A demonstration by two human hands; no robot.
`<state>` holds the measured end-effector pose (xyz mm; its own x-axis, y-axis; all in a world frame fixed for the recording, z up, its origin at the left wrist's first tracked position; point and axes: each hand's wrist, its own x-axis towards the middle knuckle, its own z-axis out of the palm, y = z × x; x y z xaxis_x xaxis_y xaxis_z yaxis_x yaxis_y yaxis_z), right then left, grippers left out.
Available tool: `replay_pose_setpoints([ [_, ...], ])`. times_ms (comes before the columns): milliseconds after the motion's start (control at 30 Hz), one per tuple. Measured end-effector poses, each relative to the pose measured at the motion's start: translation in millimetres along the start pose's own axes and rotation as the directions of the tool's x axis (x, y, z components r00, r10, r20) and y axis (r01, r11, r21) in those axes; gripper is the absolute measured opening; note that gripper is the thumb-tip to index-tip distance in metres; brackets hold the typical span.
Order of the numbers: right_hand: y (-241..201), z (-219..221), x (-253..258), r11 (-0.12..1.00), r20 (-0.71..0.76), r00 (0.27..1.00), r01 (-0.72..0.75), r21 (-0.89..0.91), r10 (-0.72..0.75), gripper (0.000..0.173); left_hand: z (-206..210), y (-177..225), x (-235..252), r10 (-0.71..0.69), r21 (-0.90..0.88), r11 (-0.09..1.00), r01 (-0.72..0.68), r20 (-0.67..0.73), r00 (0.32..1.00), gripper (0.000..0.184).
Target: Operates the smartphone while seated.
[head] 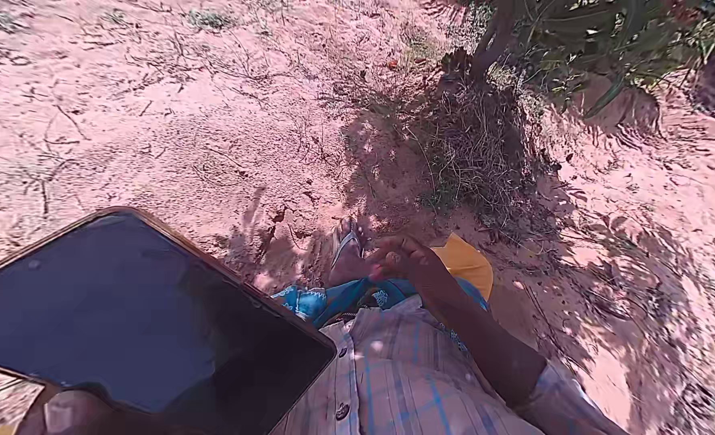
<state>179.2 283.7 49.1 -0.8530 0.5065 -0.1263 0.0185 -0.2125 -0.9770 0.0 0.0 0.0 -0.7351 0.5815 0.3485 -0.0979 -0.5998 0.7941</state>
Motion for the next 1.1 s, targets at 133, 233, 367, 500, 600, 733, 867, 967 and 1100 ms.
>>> replay_pose_setpoints([
  [133,2,45,0,0.987,0.304,0.94,0.159,0.007,-0.154,0.053,67,31,7,-0.06,0.095,0.993,0.073,-0.138,0.989,0.023],
  [233,2,66,-1,0.926,0.445,0.831,0.378,-0.011,-0.334,0.072,78,32,8,-0.039,0.041,0.998,0.049,-0.202,0.979,0.021],
  [367,11,85,-2,0.806,0.416,0.734,0.591,-0.002,-0.537,0.077,72,32,6,-0.028,-0.026,0.999,0.023,-0.191,0.981,0.025],
  [500,17,87,-2,0.734,0.366,0.67,0.677,0.055,-0.646,0.072,70,33,5,-0.028,-0.028,0.999,0.024,-0.159,0.987,0.026],
  [600,17,85,-5,0.743,0.388,0.665,0.664,0.083,-0.638,0.07,69,33,5,-0.019,-0.007,1.0,0.019,-0.131,0.991,0.027],
  [733,17,83,-6,0.744,0.395,0.662,0.662,0.09,-0.637,0.069,68,32,5,-0.017,0.016,1.0,0.019,-0.108,0.994,0.028],
  [867,15,81,-6,0.749,0.395,0.666,0.656,0.093,-0.632,0.071,69,32,5,-0.017,0.035,0.999,0.019,-0.084,0.996,0.03],
  [967,15,81,-5,0.748,0.384,0.671,0.657,0.088,-0.634,0.072,70,32,5,-0.013,0.051,0.999,0.017,-0.078,0.997,0.029],
  [1100,17,81,-5,0.747,0.378,0.673,0.659,0.081,-0.635,0.071,70,32,6,-0.016,0.049,0.999,0.02,-0.075,0.997,0.028],
])
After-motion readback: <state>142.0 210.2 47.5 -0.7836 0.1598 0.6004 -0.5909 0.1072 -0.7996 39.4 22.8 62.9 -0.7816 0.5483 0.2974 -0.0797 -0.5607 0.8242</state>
